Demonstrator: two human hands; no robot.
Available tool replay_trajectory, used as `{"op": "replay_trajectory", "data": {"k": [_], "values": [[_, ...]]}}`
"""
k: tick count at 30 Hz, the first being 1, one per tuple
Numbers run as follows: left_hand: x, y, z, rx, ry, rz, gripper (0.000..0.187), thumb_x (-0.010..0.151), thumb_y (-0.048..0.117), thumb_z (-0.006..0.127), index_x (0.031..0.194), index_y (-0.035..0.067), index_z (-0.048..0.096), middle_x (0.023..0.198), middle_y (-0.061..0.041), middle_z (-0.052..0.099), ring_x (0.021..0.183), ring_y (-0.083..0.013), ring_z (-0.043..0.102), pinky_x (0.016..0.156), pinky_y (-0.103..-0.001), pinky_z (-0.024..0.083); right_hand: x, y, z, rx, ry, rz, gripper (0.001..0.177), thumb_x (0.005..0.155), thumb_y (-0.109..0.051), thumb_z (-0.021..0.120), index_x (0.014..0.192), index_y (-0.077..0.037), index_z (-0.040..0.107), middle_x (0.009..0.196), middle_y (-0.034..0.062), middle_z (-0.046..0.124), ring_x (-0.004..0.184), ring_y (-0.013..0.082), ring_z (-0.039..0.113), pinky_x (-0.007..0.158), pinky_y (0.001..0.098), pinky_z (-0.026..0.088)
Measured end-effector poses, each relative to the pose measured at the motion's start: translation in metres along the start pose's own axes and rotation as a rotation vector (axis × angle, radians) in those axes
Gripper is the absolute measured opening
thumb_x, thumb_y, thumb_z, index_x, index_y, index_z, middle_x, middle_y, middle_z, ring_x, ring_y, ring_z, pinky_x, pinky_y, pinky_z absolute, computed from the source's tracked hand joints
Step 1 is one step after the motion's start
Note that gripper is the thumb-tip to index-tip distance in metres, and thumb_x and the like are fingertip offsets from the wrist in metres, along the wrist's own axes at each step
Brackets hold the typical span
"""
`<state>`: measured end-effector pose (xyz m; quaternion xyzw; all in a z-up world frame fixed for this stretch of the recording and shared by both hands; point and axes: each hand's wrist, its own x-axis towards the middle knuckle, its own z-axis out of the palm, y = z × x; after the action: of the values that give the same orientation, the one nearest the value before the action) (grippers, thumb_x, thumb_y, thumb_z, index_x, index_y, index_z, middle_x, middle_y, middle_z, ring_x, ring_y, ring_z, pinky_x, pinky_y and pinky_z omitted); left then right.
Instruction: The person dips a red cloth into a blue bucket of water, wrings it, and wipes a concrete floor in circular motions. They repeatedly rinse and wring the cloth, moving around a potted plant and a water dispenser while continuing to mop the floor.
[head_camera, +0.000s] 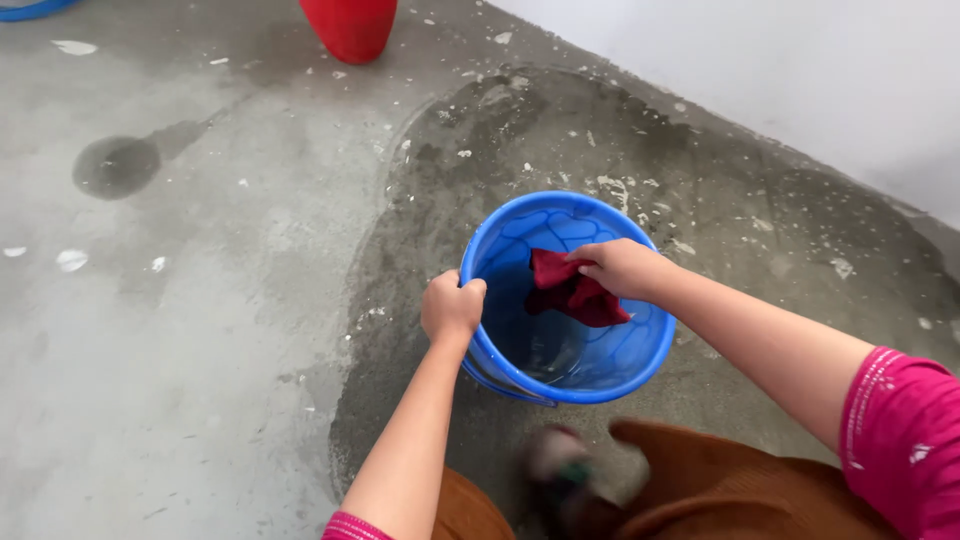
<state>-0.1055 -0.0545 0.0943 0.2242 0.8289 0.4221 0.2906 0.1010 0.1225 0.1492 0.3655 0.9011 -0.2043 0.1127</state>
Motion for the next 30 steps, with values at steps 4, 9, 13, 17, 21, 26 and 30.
{"op": "replay_trajectory", "data": {"k": [4, 9, 13, 17, 21, 26, 30], "values": [[0.014, -0.011, -0.005, 0.010, -0.139, 0.006, 0.031, 0.068, 0.028, 0.060, 0.082, 0.005, 0.074, 0.083, -0.020, 0.074, 0.082, -0.0395, 0.072, 0.076, -0.049, 0.055, 0.005, -0.017, 0.005, -0.014, 0.131, -0.001, 0.033, 0.096, -0.024, 0.061, 0.128, -0.016, 0.068, 0.107, 0.0177, 0.074, 0.101, 0.0381, 0.069, 0.088, 0.0467, 0.054], [0.021, -0.023, -0.006, -0.017, -0.169, 0.094, 0.032, 0.071, 0.032, 0.062, 0.088, 0.007, 0.073, 0.087, -0.019, 0.073, 0.086, -0.0397, 0.069, 0.078, -0.048, 0.052, 0.051, -0.008, 0.107, -0.052, -0.047, 0.054, 0.039, 0.095, -0.017, 0.058, 0.133, -0.019, 0.063, 0.106, 0.0155, 0.074, 0.099, 0.0369, 0.071, 0.086, 0.0461, 0.056], [0.014, -0.065, -0.018, -0.305, -0.384, 0.206, 0.042, 0.088, 0.044, 0.063, 0.100, 0.004, 0.062, 0.090, -0.012, 0.068, 0.086, -0.0257, 0.067, 0.080, -0.040, 0.051, 0.098, 0.014, 0.209, -0.227, -0.203, -0.078, 0.072, 0.073, -0.016, 0.074, 0.141, -0.015, 0.055, 0.129, 0.0263, 0.058, 0.108, 0.0488, 0.061, 0.090, 0.0562, 0.050], [0.018, -0.094, -0.033, -0.366, -0.401, 0.184, 0.036, 0.096, 0.039, 0.061, 0.096, 0.003, 0.060, 0.084, -0.007, 0.061, 0.081, -0.0171, 0.057, 0.076, -0.035, 0.049, 0.128, 0.054, 0.284, -0.254, -0.222, -0.078, 0.049, 0.083, -0.013, 0.064, 0.133, -0.014, 0.058, 0.128, 0.0293, 0.056, 0.102, 0.0452, 0.064, 0.089, 0.0525, 0.051], [0.026, -0.081, -0.045, -0.537, -0.323, 0.166, 0.020, 0.097, 0.026, 0.061, 0.095, 0.006, 0.060, 0.083, -0.001, 0.058, 0.078, -0.0106, 0.053, 0.072, -0.029, 0.047, 0.133, 0.023, 0.249, -0.156, -0.149, 0.006, 0.035, 0.098, -0.033, 0.059, 0.124, -0.011, 0.067, 0.114, 0.0199, 0.074, 0.109, 0.0383, 0.071, 0.099, 0.0496, 0.054], [0.030, -0.084, -0.039, -0.643, -0.327, 0.158, 0.014, 0.096, 0.021, 0.061, 0.096, 0.006, 0.060, 0.086, 0.001, 0.058, 0.079, -0.0088, 0.054, 0.073, -0.027, 0.047, 0.126, -0.046, 0.163, -0.072, -0.319, 0.275, 0.080, 0.085, -0.063, 0.068, 0.138, -0.006, 0.051, 0.121, 0.0217, 0.069, 0.111, 0.0395, 0.068, 0.098, 0.0483, 0.054], [0.035, -0.091, -0.038, -0.659, -0.333, 0.090, 0.012, 0.096, 0.019, 0.060, 0.095, 0.007, 0.060, 0.087, 0.001, 0.059, 0.080, -0.0088, 0.054, 0.075, -0.027, 0.048, 0.125, -0.028, 0.198, -0.263, -0.365, 0.001, 0.117, 0.068, -0.049, 0.088, 0.157, -0.011, 0.022, 0.144, 0.0343, 0.041, 0.119, 0.0490, 0.057, 0.097, 0.0521, 0.049]]}}
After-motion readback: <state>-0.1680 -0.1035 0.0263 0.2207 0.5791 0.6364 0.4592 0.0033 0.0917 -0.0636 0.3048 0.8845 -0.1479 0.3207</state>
